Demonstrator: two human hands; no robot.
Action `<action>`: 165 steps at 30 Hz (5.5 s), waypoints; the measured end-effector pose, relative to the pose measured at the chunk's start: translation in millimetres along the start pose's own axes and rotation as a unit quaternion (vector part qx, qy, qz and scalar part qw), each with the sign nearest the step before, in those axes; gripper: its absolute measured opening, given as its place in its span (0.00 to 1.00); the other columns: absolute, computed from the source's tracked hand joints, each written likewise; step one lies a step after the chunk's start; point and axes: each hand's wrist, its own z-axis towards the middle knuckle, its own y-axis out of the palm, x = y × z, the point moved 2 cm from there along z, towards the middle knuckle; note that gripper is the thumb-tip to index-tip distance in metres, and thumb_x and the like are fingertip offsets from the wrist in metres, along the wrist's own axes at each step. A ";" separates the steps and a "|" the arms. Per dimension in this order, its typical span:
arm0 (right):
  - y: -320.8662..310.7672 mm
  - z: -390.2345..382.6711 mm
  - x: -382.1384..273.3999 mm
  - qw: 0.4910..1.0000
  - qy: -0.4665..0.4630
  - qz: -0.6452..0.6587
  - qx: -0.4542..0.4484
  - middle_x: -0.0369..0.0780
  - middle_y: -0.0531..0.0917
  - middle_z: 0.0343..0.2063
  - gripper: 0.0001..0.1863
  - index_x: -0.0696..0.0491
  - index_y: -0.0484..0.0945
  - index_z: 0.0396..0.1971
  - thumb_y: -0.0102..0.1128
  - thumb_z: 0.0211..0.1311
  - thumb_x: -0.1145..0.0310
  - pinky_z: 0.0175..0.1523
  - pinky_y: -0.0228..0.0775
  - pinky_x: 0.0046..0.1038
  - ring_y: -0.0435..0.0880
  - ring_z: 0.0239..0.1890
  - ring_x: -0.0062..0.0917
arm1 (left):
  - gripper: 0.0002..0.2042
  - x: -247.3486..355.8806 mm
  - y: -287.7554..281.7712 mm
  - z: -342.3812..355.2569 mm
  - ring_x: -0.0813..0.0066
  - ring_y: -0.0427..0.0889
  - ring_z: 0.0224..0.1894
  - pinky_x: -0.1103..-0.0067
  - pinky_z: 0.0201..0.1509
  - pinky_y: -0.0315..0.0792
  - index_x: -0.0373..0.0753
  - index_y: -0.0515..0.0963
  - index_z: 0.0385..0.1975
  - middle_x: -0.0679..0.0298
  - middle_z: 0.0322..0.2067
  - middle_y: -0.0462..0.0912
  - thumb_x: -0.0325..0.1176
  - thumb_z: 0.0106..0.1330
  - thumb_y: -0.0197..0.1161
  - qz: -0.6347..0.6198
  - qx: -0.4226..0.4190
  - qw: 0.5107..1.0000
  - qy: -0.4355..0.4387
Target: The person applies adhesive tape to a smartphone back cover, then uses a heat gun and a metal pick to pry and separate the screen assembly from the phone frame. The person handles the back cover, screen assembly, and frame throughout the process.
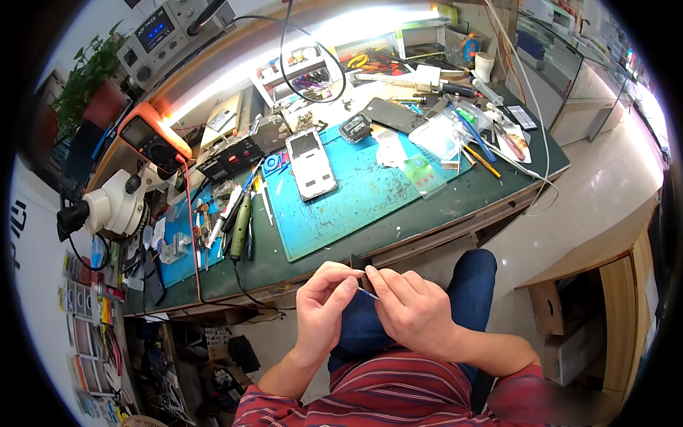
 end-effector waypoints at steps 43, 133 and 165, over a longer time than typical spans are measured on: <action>-33.5 -8.1 82.4 0.781 0.295 0.521 -0.174 0.35 0.86 0.34 0.12 0.59 0.85 0.47 0.67 0.70 0.68 0.42 0.76 0.23 0.83 0.36 0.16 | 0.12 14.0 -21.2 15.1 0.77 0.85 0.48 0.80 0.54 0.77 0.31 0.81 0.55 0.62 0.47 0.86 0.26 0.76 0.60 0.217 -0.171 0.959 -0.064; -15.7 -7.3 75.0 0.791 0.253 0.526 -0.181 0.41 0.90 0.35 0.12 0.59 0.86 0.45 0.68 0.66 0.67 0.38 0.81 0.24 0.89 0.34 0.19 | 0.36 18.6 32.4 37.8 0.66 0.83 0.36 0.73 0.39 0.81 0.44 0.68 0.73 0.59 0.38 0.77 0.19 0.60 0.63 0.430 -0.379 0.818 0.058; -11.0 -35.2 87.9 0.684 0.416 0.598 0.024 0.35 0.84 0.41 0.08 0.58 0.78 0.44 0.66 0.70 0.75 0.52 0.74 0.22 0.82 0.44 0.16 | 0.19 5.5 -16.1 34.2 0.77 0.83 0.56 0.78 0.62 0.76 0.30 0.76 0.62 0.58 0.54 0.85 0.23 0.72 0.64 0.061 -0.097 0.973 -0.200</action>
